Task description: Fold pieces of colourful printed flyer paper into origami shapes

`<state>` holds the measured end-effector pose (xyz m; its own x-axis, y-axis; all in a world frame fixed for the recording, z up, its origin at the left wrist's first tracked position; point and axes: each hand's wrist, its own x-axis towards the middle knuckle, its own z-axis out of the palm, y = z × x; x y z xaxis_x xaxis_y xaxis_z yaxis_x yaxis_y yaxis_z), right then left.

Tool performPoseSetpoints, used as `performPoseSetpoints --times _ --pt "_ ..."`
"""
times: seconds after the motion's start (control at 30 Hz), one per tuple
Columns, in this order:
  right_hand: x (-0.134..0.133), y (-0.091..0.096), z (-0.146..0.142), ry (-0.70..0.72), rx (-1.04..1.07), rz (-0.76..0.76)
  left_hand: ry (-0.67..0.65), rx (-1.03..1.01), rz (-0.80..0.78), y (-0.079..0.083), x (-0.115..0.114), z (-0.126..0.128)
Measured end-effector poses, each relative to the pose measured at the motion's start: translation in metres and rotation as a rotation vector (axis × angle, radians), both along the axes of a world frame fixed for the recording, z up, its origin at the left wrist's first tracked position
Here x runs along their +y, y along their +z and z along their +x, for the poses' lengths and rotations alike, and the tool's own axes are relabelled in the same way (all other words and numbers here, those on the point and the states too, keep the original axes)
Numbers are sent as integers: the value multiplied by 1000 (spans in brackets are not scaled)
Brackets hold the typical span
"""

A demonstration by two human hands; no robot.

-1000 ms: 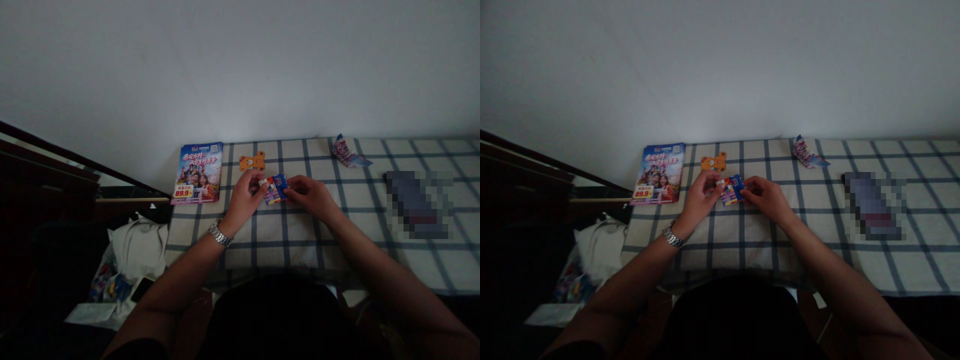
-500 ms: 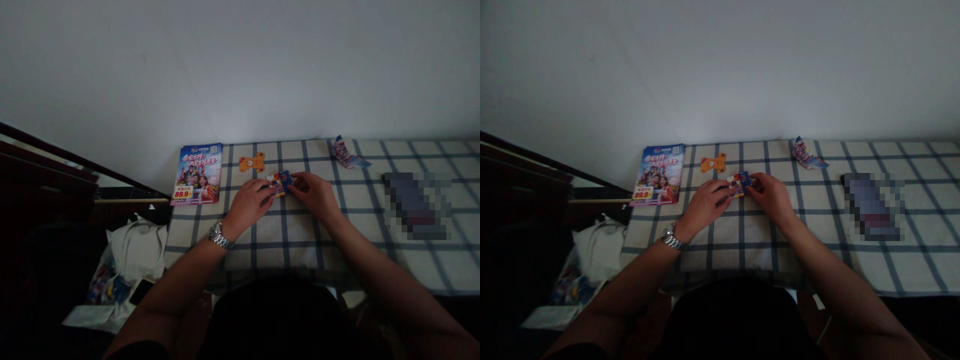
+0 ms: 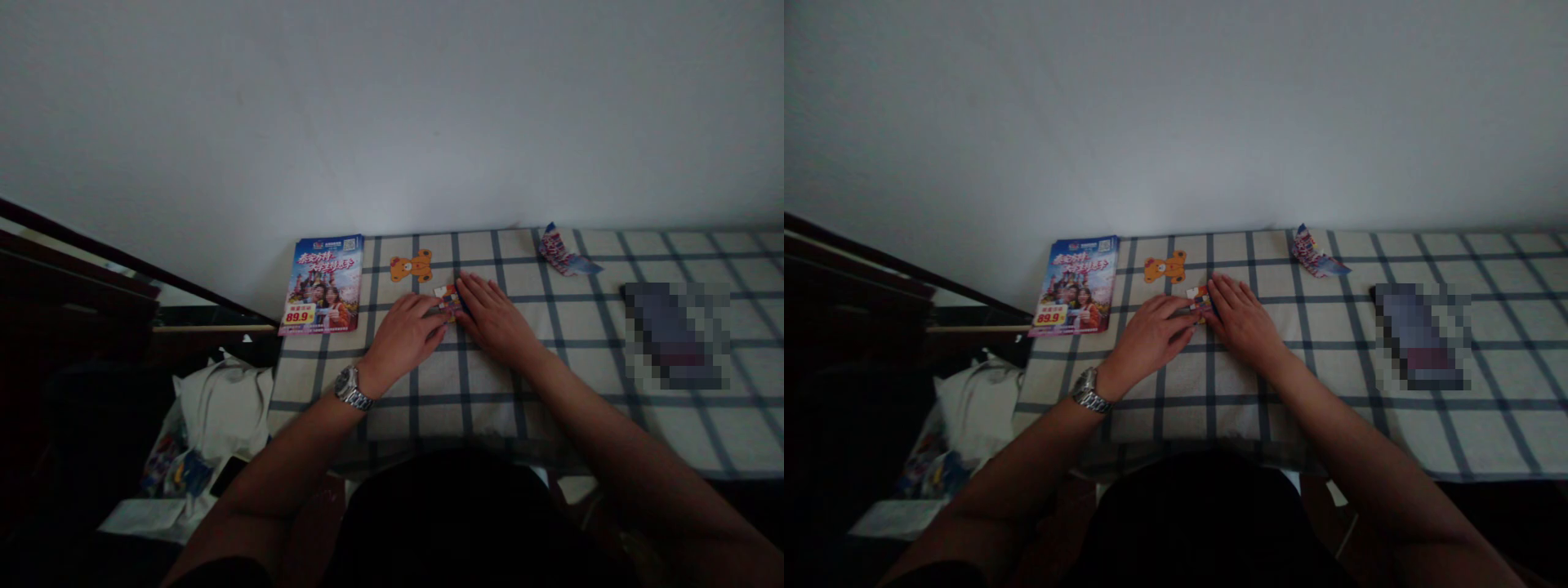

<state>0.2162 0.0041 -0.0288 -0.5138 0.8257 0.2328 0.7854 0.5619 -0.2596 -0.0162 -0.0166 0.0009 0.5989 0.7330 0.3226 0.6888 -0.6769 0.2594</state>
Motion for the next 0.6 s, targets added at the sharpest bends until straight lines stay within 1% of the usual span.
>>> performPoseSetpoints --times 0.13,0.2,0.4,0.6 --pt "-3 -2 0 -10 -36 -27 -17 47 -3 0 -4 -4" --pt "-5 -2 0 -15 -46 -23 -37 78 -7 -3 -8 -7" --pt "-8 -2 -2 -29 -92 2 -40 131 -15 -12 -18 -15" --pt "-9 -3 -3 -30 -94 7 -40 137 4 -11 -19 -13"
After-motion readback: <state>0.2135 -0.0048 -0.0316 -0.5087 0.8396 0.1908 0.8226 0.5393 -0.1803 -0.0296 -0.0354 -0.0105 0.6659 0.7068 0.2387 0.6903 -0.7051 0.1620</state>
